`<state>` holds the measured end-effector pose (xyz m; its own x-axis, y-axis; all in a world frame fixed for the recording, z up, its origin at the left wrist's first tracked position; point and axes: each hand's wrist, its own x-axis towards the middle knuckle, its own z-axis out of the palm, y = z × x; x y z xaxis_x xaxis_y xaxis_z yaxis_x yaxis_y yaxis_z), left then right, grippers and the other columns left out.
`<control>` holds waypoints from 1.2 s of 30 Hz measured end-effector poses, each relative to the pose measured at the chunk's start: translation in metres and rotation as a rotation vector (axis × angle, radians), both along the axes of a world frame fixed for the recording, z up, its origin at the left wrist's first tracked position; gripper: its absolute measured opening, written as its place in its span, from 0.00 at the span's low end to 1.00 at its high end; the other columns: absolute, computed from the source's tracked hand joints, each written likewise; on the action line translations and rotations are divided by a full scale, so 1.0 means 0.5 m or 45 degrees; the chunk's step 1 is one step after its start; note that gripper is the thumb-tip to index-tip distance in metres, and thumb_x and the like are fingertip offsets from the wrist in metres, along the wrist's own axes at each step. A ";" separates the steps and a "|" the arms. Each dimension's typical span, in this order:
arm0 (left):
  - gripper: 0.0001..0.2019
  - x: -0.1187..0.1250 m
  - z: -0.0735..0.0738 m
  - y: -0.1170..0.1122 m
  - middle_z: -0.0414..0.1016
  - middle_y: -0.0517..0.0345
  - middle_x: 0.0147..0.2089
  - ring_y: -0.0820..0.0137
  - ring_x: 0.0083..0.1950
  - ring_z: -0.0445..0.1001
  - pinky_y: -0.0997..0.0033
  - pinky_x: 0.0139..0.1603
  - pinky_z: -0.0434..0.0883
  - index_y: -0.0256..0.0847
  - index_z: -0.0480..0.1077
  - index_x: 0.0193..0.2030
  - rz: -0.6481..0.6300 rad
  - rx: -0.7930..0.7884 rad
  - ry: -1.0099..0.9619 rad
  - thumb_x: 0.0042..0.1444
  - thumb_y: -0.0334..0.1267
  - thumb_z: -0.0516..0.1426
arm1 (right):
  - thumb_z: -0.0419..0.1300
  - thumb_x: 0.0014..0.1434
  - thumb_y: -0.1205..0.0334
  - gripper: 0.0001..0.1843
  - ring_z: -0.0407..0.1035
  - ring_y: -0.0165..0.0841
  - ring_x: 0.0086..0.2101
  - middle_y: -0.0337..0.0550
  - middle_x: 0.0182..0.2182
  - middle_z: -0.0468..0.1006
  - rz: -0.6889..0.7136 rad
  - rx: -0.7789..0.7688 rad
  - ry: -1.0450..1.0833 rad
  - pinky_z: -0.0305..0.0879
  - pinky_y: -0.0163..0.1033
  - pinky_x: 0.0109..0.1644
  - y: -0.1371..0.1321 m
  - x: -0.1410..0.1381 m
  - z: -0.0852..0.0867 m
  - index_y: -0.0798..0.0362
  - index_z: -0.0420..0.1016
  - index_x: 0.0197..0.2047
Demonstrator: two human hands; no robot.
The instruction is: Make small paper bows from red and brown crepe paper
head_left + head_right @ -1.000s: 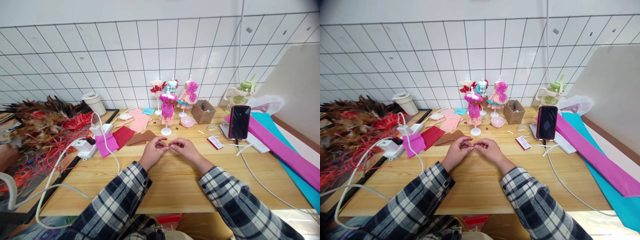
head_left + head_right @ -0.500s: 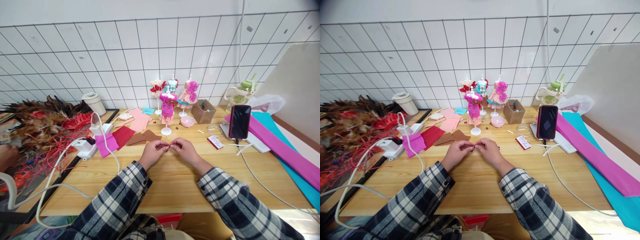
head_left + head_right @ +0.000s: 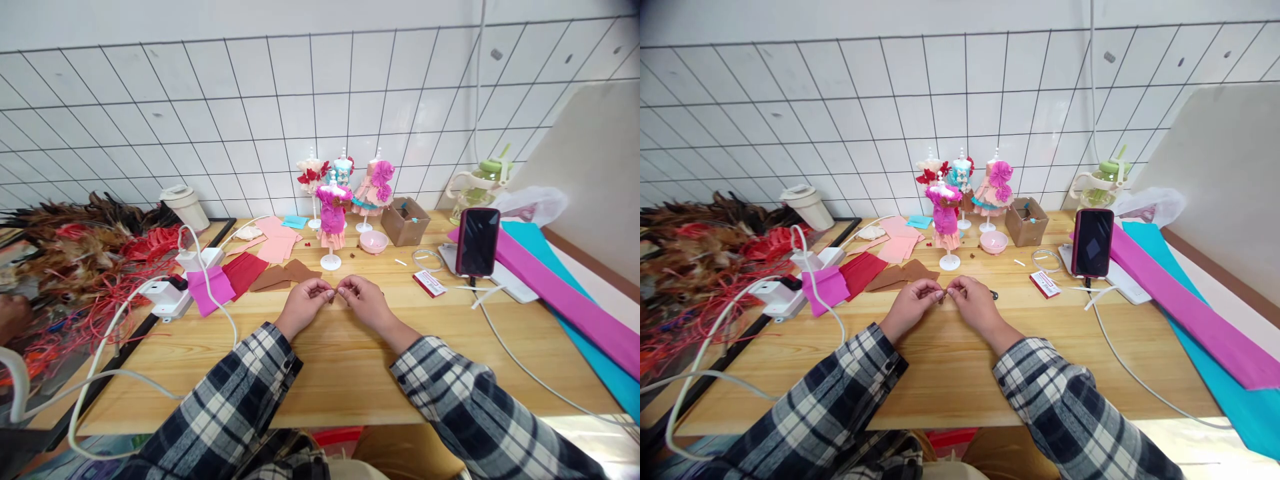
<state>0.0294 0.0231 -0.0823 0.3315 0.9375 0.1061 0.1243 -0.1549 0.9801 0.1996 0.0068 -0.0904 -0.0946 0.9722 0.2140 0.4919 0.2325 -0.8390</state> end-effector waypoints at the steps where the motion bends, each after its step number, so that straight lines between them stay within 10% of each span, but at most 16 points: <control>1: 0.12 0.000 0.000 0.001 0.73 0.59 0.28 0.72 0.30 0.72 0.71 0.37 0.71 0.37 0.69 0.32 0.003 0.011 0.001 0.49 0.44 0.61 | 0.55 0.57 0.57 0.08 0.66 0.30 0.27 0.39 0.28 0.75 0.004 -0.021 0.007 0.61 0.35 0.33 0.000 -0.001 -0.001 0.51 0.72 0.35; 36: 0.14 -0.001 -0.001 0.000 0.74 0.58 0.30 0.71 0.34 0.72 0.71 0.40 0.69 0.36 0.70 0.33 0.100 -0.093 -0.162 0.47 0.46 0.63 | 0.58 0.52 0.54 0.11 0.59 0.26 0.20 0.34 0.20 0.70 0.000 -0.269 0.182 0.57 0.32 0.26 -0.008 -0.009 0.021 0.54 0.72 0.32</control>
